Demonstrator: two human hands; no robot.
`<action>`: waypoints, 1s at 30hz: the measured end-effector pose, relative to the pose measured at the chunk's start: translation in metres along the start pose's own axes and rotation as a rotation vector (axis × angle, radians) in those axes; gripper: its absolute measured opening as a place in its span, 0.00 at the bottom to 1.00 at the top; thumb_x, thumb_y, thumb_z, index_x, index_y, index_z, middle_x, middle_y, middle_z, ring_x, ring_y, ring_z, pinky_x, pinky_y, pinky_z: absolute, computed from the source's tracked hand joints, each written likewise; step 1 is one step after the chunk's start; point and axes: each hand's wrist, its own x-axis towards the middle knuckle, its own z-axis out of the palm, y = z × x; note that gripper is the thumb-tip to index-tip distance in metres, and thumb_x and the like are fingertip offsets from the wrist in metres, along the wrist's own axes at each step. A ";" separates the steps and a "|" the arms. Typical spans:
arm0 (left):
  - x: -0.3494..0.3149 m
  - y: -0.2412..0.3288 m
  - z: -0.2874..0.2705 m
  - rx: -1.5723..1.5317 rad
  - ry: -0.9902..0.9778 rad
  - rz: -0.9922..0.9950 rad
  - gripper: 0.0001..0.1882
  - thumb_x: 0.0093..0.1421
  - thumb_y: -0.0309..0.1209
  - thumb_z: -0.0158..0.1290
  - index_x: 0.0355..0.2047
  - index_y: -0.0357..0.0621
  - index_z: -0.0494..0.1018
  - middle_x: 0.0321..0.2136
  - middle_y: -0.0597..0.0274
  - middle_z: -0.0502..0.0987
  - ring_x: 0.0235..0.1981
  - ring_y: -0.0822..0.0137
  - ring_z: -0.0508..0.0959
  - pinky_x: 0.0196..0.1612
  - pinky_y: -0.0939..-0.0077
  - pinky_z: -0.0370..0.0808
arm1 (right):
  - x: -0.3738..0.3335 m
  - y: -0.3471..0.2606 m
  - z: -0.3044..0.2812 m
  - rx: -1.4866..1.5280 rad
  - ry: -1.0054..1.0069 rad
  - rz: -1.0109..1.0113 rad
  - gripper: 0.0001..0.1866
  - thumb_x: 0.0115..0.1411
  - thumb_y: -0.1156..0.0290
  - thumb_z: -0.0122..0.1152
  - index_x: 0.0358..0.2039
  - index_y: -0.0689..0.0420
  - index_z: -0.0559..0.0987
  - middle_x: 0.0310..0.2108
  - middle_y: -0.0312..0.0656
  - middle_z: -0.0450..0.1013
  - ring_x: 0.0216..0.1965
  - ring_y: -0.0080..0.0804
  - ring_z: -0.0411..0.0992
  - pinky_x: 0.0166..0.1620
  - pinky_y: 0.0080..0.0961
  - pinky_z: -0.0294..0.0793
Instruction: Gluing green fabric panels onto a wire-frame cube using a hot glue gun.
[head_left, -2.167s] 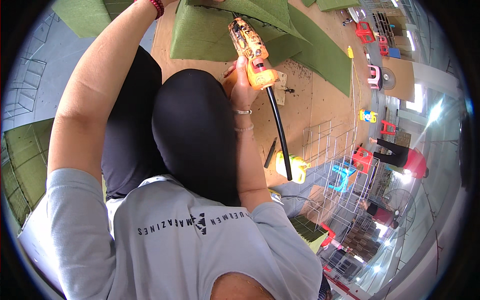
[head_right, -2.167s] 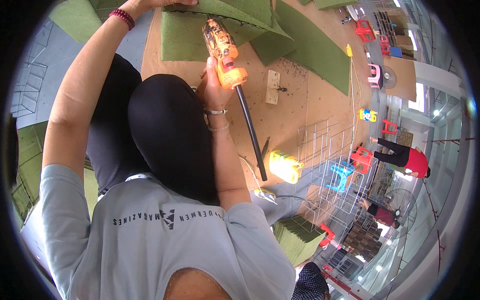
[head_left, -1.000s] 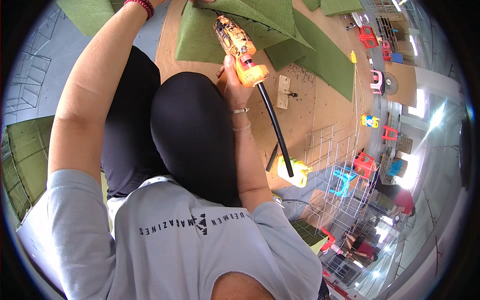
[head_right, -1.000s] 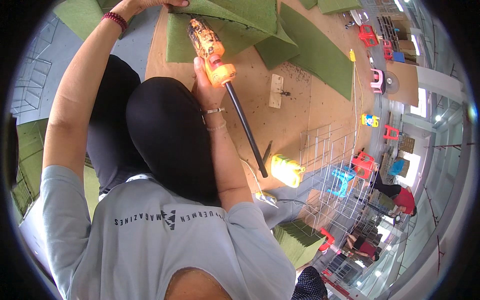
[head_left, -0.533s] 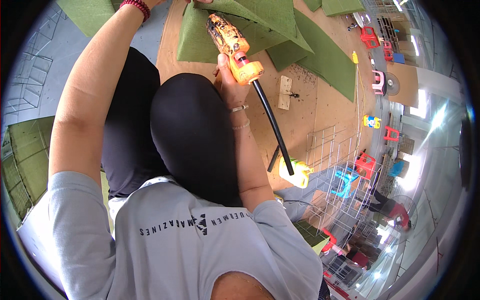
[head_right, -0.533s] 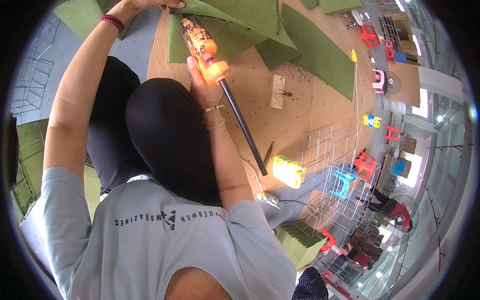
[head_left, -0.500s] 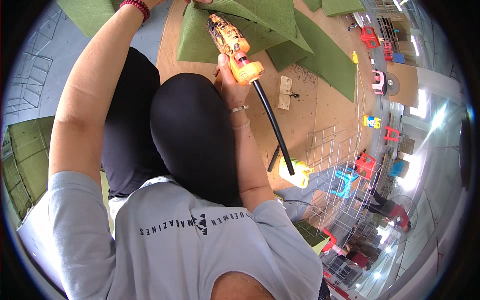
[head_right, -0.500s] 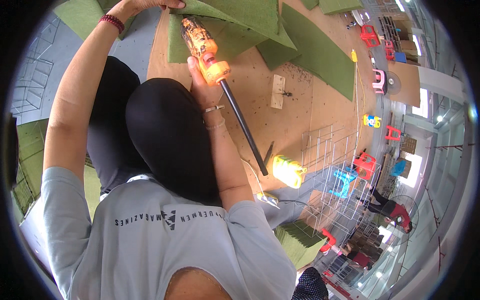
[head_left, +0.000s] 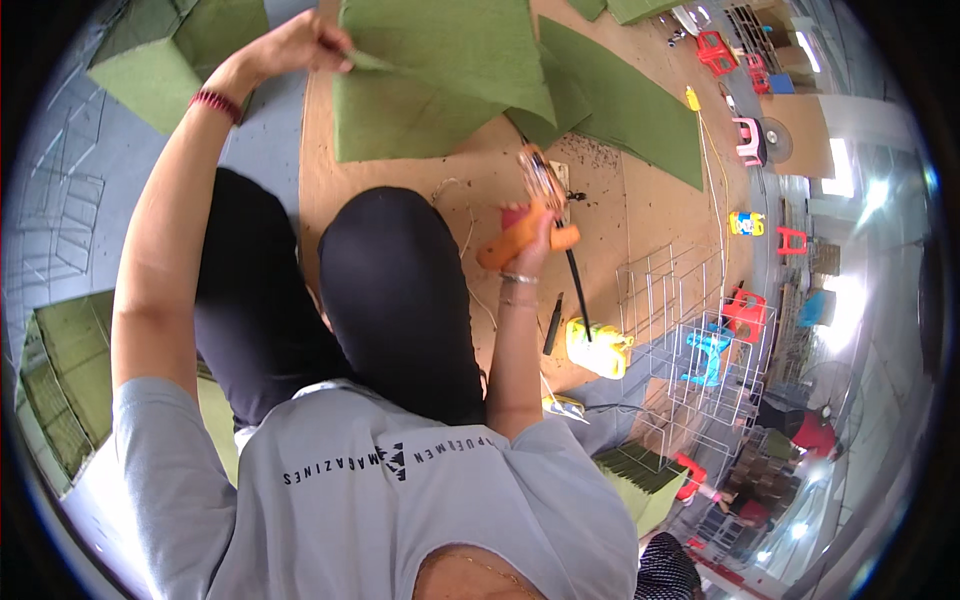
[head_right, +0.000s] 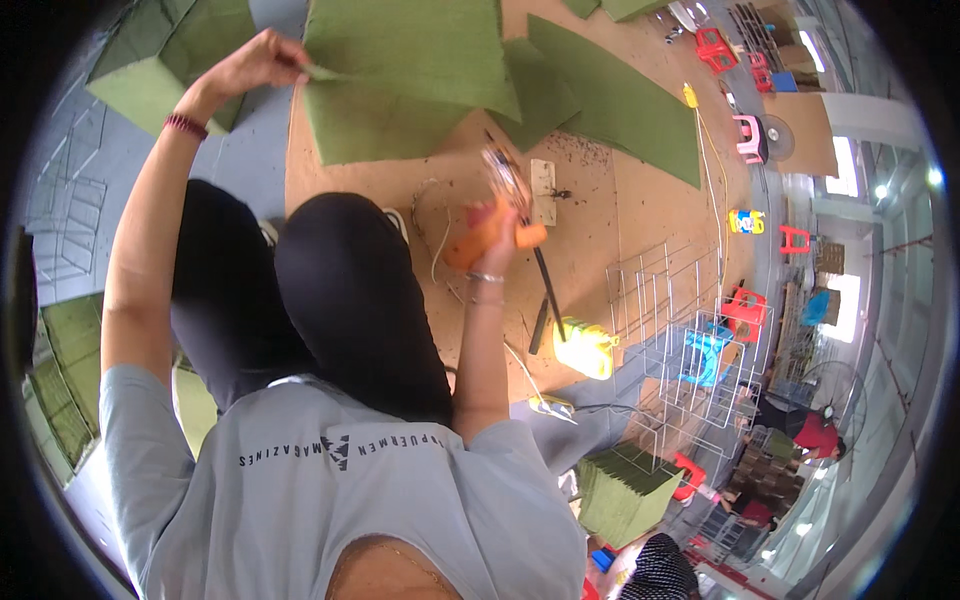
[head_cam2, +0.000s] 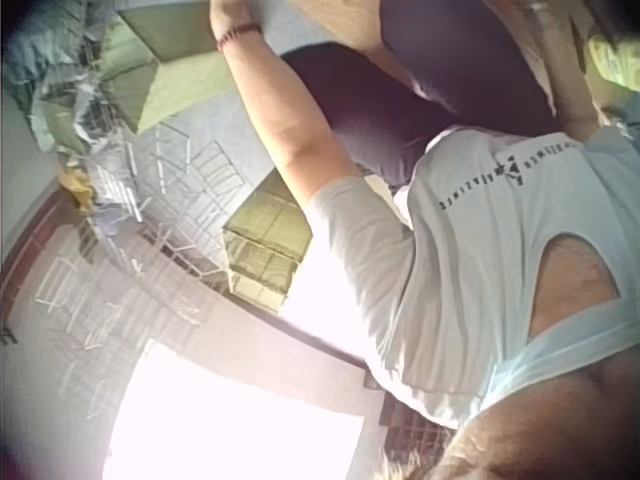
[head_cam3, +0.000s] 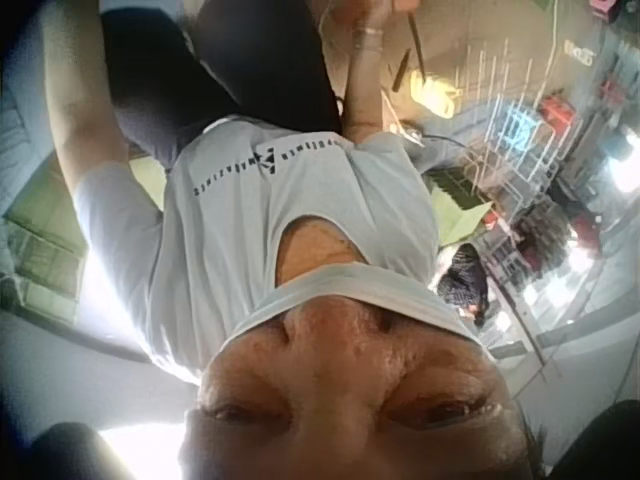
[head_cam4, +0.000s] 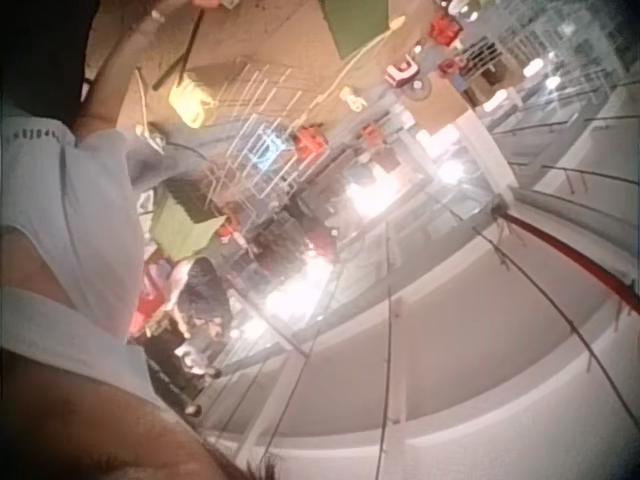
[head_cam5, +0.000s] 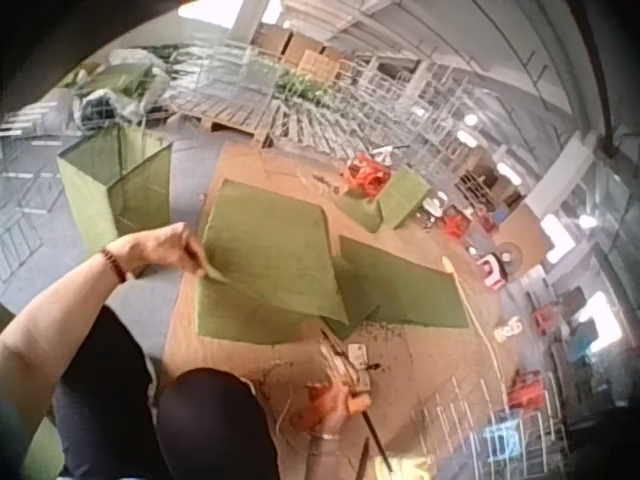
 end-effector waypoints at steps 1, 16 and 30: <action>-0.002 0.000 -0.001 0.018 0.004 0.003 0.08 0.50 0.28 0.59 0.28 0.36 0.76 0.17 0.73 0.68 0.23 0.80 0.66 0.28 0.83 0.66 | 0.003 -0.003 -0.025 0.023 0.031 -0.024 0.24 0.63 0.49 0.42 0.39 0.60 0.69 0.33 0.43 0.71 0.36 0.36 0.70 0.44 0.34 0.71; 0.023 0.037 0.081 0.400 0.706 0.018 0.19 0.61 0.30 0.49 0.51 0.37 0.66 0.50 0.53 0.69 0.52 0.60 0.68 0.53 0.69 0.64 | 0.071 0.003 -0.269 0.275 0.561 0.012 0.26 0.52 0.38 0.54 0.39 0.47 0.71 0.30 0.33 0.72 0.32 0.28 0.71 0.34 0.30 0.73; -0.029 -0.068 0.170 -0.330 0.811 -0.376 0.15 0.58 0.26 0.52 0.45 0.33 0.71 0.42 0.56 0.75 0.46 0.67 0.71 0.51 0.74 0.66 | 0.188 0.061 -0.342 0.101 0.592 0.134 0.28 0.53 0.41 0.55 0.41 0.53 0.71 0.28 0.38 0.73 0.30 0.30 0.74 0.33 0.28 0.75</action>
